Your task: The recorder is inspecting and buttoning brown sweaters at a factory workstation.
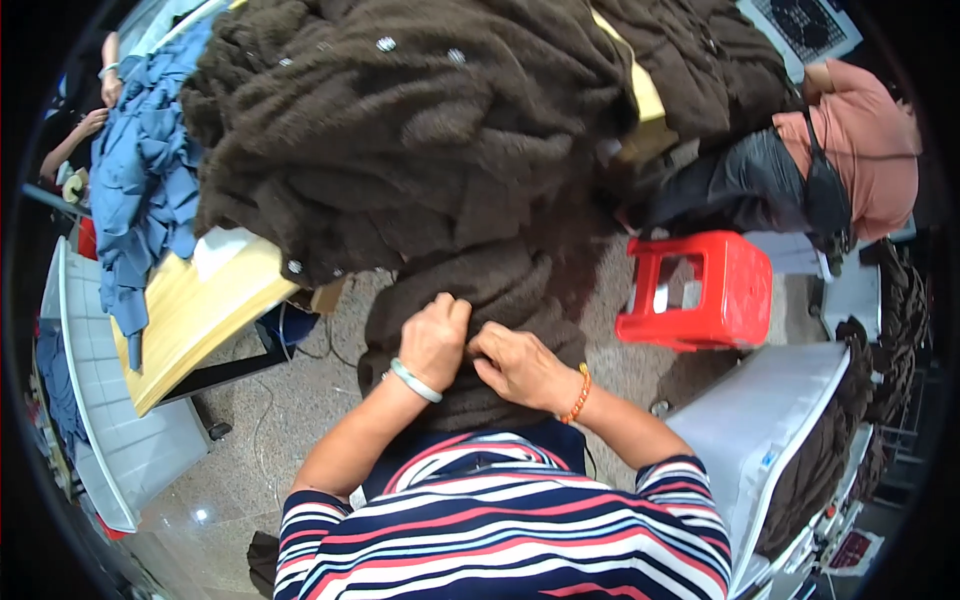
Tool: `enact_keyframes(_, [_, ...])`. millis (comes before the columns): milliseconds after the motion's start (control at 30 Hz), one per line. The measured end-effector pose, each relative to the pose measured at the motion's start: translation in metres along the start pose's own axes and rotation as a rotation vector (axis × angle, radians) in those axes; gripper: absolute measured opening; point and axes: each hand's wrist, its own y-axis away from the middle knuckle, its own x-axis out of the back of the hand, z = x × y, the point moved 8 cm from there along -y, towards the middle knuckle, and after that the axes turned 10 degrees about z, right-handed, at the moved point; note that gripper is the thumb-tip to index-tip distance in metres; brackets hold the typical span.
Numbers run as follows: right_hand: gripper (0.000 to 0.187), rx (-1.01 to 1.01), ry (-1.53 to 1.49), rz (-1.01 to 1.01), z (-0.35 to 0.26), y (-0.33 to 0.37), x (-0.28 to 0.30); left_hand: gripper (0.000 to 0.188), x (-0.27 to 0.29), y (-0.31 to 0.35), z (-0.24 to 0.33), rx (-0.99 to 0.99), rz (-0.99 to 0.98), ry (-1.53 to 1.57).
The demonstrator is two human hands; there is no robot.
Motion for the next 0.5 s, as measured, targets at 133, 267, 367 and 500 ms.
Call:
enact_keyframes(133, [0.015, -0.009, 0.012, 0.016, -0.004, -0.002, 0.007, 0.008, -0.005, -0.002, -0.012, 0.086, -0.024, 0.209])
enact_keyframes(267, [0.015, 0.039, 0.095, 0.049, -0.009, -0.005, 0.011, 0.012, -0.019, 0.017, -0.029, 0.797, -0.502, 1.172])
enact_keyframes(367, [0.015, 0.054, 0.141, 0.089, -0.015, -0.006, 0.01, 0.011, -0.02, 0.025, -0.032, 0.826, -0.496, 1.314])
enact_keyframes(500, [0.016, 0.053, 0.146, 0.144, -0.018, -0.006, 0.012, 0.013, -0.029, 0.036, -0.03, 0.901, -0.497, 1.467])
